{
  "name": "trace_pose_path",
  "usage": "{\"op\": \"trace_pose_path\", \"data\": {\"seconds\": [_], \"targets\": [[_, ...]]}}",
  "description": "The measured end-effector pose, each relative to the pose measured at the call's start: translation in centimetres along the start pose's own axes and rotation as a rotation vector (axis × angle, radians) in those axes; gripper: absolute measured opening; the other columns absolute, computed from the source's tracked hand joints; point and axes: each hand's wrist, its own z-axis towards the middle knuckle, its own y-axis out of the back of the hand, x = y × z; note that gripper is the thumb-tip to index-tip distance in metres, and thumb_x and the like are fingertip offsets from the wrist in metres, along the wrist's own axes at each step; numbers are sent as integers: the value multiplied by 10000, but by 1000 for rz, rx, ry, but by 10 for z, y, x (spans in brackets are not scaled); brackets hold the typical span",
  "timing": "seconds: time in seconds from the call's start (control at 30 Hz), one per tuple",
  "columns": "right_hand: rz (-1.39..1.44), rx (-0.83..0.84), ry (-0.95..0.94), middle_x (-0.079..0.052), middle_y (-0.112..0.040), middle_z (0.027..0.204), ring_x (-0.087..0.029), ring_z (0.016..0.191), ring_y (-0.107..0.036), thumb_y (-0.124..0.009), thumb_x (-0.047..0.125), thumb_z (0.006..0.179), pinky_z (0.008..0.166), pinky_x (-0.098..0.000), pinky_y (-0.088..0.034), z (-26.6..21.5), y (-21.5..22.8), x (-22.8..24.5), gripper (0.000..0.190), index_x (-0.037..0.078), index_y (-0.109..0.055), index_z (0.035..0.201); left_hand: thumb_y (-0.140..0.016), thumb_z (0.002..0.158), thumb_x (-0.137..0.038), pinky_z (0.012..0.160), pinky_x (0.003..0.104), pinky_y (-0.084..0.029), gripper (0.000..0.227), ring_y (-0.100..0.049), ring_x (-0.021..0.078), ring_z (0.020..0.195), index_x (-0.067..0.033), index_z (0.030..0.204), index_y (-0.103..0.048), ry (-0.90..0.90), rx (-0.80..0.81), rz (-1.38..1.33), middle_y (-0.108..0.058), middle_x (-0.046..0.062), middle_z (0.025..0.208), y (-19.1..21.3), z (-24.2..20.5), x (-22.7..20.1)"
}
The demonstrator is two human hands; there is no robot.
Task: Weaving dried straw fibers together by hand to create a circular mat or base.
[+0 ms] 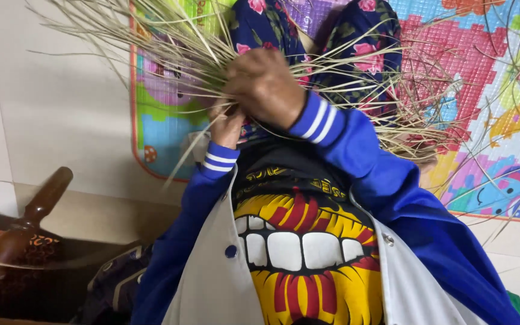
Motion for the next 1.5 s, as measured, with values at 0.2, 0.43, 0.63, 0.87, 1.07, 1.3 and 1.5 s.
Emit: {"op": "trace_pose_path", "data": {"seconds": [0.2, 0.43, 0.63, 0.87, 1.07, 1.3, 1.5], "targets": [[-242, 336, -252, -7, -621, 1182, -260, 1161, -527, -860, 180, 807, 929, -487, -419, -60, 8, -30, 285, 185, -805, 1087, -726, 936, -26, 833, 222, -537, 395, -639, 107, 910, -25, 1303, -582, -397, -52, 1862, -690, 75, 1124, -93, -52, 72], [-306, 238, -177, -25, -586, 1126, -246, 1118, -544, -816, 127, 842, 971, -448, -402, -66, 2, -37, 180, 161, -756, 1009, -737, 916, -152, 615, 258, -473, 159, -564, 129, 678, -27, 1009, -710, -334, -304, 2552, -696, 58, 854, -180, -104, 115], [-260, 233, -183, -20, -592, 1134, -247, 1123, -546, -823, 114, 837, 956, -443, -398, -69, 0, -38, 198, 165, -747, 1013, -834, 863, -135, 974, 456, -415, 336, -521, 316, 1064, -66, 1149, -672, -1039, 91, 3065, -576, 114, 1176, -181, -67, 124], [-191, 288, -268, -18, -645, 1104, -242, 1042, -571, -807, 81, 834, 925, -464, -415, -77, -4, -47, 146, 173, -763, 938, -839, 837, -159, 945, 450, -357, 188, -446, 273, 987, -132, 879, -658, -917, 240, 3252, -553, 19, 1037, -159, -42, 125], [-24, 361, -337, 34, -621, 1016, -185, 960, -575, -777, 185, 935, 815, -390, -325, -70, 2, -57, 52, 225, -743, 931, -719, 898, -3, 737, 379, -499, 108, -552, 267, 835, -15, 963, -634, -793, 141, 3006, -488, 106, 1041, -170, -51, 151], [43, 475, -333, 55, -634, 1004, -160, 978, -599, -769, 194, 936, 828, -418, -316, -68, 1, -67, 63, 224, -734, 978, -704, 942, -166, 342, 175, -200, 174, -292, -13, 431, -38, 1059, -684, -187, -461, 1815, -520, -60, 684, -114, -59, 69], [37, 570, -354, 11, -573, 1005, -201, 990, -561, -718, 224, 943, 790, -440, -313, -70, -12, -72, 227, 248, -726, 1169, -780, 938, -153, 690, 273, -442, 262, -482, 148, 713, -28, 803, -592, -676, -163, 2535, -546, 33, 781, -121, -59, 89]]}}
